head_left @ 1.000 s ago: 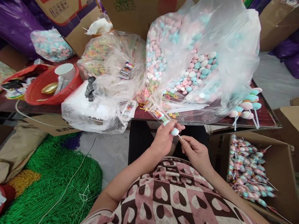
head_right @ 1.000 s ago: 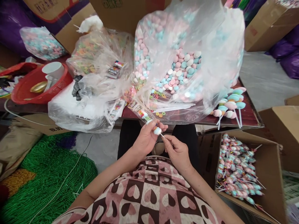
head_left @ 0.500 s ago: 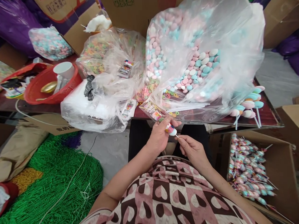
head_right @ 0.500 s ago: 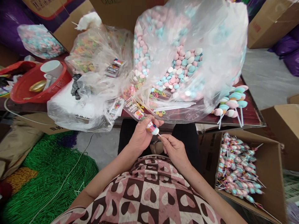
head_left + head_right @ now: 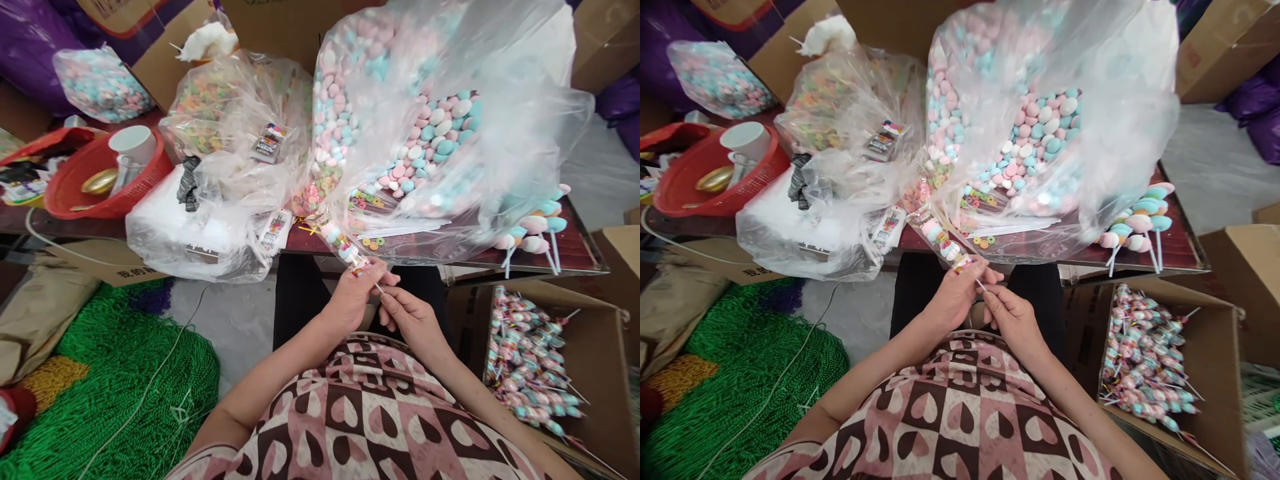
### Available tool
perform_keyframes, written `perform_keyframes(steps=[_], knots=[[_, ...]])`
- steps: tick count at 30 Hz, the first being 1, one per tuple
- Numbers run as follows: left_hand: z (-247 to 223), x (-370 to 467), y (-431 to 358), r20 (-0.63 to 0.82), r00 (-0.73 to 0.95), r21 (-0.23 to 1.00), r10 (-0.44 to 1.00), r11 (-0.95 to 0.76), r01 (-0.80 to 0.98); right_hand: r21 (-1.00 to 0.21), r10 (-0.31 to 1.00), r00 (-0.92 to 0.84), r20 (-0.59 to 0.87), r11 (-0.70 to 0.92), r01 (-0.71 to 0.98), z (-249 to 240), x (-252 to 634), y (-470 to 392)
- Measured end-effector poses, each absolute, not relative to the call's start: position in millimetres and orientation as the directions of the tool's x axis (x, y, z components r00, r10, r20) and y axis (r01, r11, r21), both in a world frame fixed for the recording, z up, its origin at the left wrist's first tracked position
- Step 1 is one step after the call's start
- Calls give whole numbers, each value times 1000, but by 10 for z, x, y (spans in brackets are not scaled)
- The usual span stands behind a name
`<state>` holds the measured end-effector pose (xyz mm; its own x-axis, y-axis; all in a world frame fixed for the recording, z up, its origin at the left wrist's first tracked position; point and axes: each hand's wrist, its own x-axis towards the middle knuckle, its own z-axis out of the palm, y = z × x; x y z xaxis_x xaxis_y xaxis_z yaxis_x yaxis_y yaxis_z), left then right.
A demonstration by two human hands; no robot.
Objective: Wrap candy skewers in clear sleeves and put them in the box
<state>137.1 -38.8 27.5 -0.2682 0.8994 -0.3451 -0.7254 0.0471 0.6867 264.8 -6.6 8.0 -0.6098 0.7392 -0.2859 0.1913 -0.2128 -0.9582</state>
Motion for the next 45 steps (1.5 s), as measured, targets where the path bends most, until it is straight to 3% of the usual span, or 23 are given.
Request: perform_keyframes(steps=[3, 8, 15, 19, 25, 28, 30, 33, 35, 38, 41, 45], knots=[[303, 1331, -396, -310, -219, 655, 925, 41, -754, -955, 751, -590, -296, -241, 172, 59, 2672, -64], [403, 1070, -339, -207, -454, 660, 866, -219, -719, -960, 770, -589, -245, -109, 257, -10, 2752, -79], [327, 1131, -280, -309, -473, 676, 825, -160, -720, -953, 778, -590, -216, -36, 301, 23, 2751, -92], [290, 1203, -276, -287, -463, 670, 838, -170, -723, -947, 775, -570, -273, -110, 303, 50, 2712, -80], [295, 1295, -348, -225, -452, 726, 863, -161, -668, -913, 695, -606, -387, -380, 148, -4, 2635, -91], [312, 1343, -390, -233, -367, 744, 901, -78, -664, -922, 692, -628, -356, -368, 117, 37, 2614, -87], [322, 1341, -404, -234, -331, 753, 914, -45, -657, -948, 703, -641, -307, -287, 138, 109, 2620, -48], [337, 1282, -418, -239, -348, 776, 907, -37, -630, -980, 796, -590, -131, -16, 196, 248, 2649, 80], [347, 1237, -434, -254, -317, 781, 914, 1, -624, -948, 853, -519, 49, 203, 244, 338, 2653, 189], [359, 1205, -469, -290, -175, 744, 941, 106, -659, -848, 790, -565, 240, 454, 275, 434, 2605, 320], [362, 1218, -501, -288, -66, 717, 955, 169, -676, -766, 680, -673, 292, 587, 262, 463, 2528, 372], [355, 1236, -526, -277, 1, 697, 961, 202, -688, -710, 663, -683, 306, 637, 300, 437, 2481, 366]])
